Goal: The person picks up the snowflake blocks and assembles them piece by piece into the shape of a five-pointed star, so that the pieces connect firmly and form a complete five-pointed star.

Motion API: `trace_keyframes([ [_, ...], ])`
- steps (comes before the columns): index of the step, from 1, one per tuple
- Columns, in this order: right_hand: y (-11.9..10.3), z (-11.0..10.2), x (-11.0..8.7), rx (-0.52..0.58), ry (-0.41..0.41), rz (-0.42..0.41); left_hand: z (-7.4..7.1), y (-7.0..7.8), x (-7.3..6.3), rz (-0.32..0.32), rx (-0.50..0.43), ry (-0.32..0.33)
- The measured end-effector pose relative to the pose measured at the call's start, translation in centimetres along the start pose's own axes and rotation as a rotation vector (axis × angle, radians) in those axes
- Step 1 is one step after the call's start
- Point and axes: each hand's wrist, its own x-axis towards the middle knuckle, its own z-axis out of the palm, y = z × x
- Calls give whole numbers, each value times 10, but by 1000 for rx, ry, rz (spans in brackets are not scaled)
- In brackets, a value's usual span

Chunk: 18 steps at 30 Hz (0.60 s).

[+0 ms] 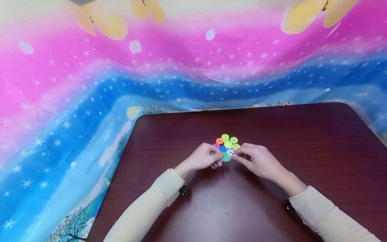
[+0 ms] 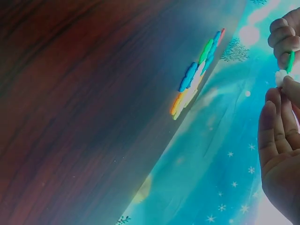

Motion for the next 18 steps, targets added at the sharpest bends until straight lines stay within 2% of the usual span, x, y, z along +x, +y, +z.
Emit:
trace_keyframes([
  [11, 0, 4, -1, 3, 46, -35, 6, 0, 0, -52, -135, 23],
  [18, 3, 8, -1, 10, 113, -87, 10, 1, 1, -81, -234, 40],
])
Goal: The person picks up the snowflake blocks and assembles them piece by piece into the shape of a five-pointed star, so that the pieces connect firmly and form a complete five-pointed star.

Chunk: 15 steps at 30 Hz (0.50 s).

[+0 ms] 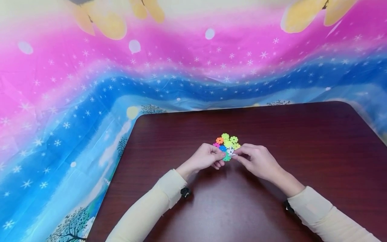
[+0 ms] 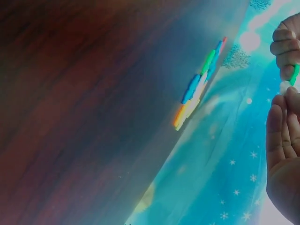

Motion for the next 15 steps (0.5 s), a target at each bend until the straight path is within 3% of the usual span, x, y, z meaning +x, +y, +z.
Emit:
trace_keyframes([
  [8, 1, 3, -2, 48, 14, -13, 4, 1, -1, 7, -23, 6],
  [11, 4, 0, 3, 42, -45, 28, 2, 0, -1, 28, 1, 29],
  [15, 15, -7, 9, -27, -183, 162, -1, -1, -1, 49, 5, 59],
])
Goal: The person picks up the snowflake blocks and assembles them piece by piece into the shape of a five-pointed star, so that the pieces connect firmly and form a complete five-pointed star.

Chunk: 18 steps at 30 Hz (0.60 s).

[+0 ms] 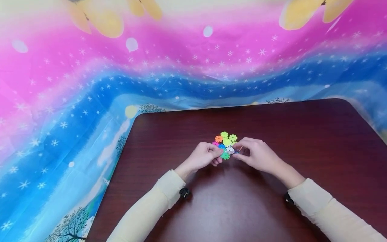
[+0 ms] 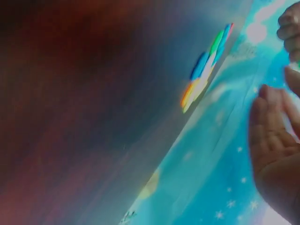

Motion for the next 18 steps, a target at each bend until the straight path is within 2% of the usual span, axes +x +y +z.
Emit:
trace_keyframes([
  [4, 13, -2, 5, -139, -143, 152, -5, -2, -1, 2, -11, 37],
  [7, 19, 2, 7, -207, -230, 224, -8, -3, -2, -1, -1, 48],
  [9, 21, 6, 8, -225, -252, 248, -10, -4, -2, -1, 7, 50],
  [14, 20, 14, 13, -246, -243, 261, -12, -6, -1, 3, 20, 60],
  [18, 19, 14, 17, -225, -292, 287, -12, -6, -1, 7, 16, 60],
])
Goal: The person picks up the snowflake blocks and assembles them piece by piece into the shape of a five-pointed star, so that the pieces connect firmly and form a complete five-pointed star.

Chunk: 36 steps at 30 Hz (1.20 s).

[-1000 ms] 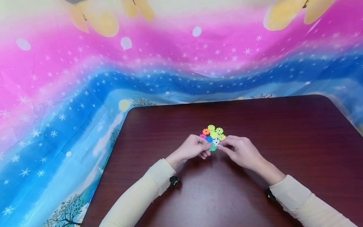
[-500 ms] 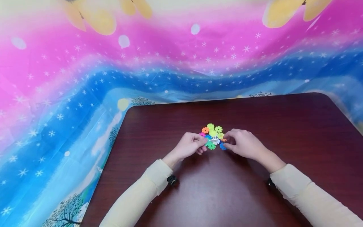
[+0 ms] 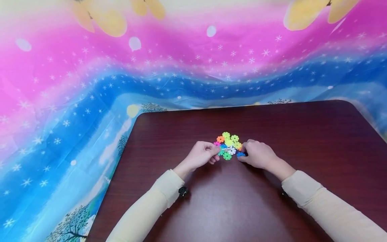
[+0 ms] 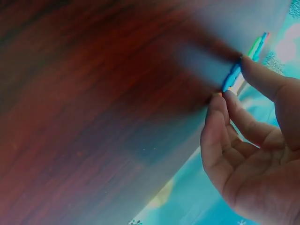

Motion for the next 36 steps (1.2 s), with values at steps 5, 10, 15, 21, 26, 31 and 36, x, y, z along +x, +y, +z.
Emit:
trace_keyframes([
  [5, 1, -2, -2, 139, -49, -10, 3, -1, 1, -7, -15, 2],
  [10, 4, -1, -9, 265, -5, -66, 4, -1, 1, -11, -34, -9],
  [15, 3, -3, -19, 347, 114, -106, 5, 1, 0, -18, -56, -5],
  [21, -10, -4, -31, 444, 246, -127, 7, 2, 0, -36, -91, -12],
  [26, -22, -3, -38, 467, 335, -179, 10, 3, -1, -30, -107, -36],
  [31, -24, 2, -40, 452, 399, -220, 14, 4, -3, -38, -132, -49],
  [36, -24, 4, -41, 443, 425, -245, 18, 2, -3, -40, -146, -42],
])
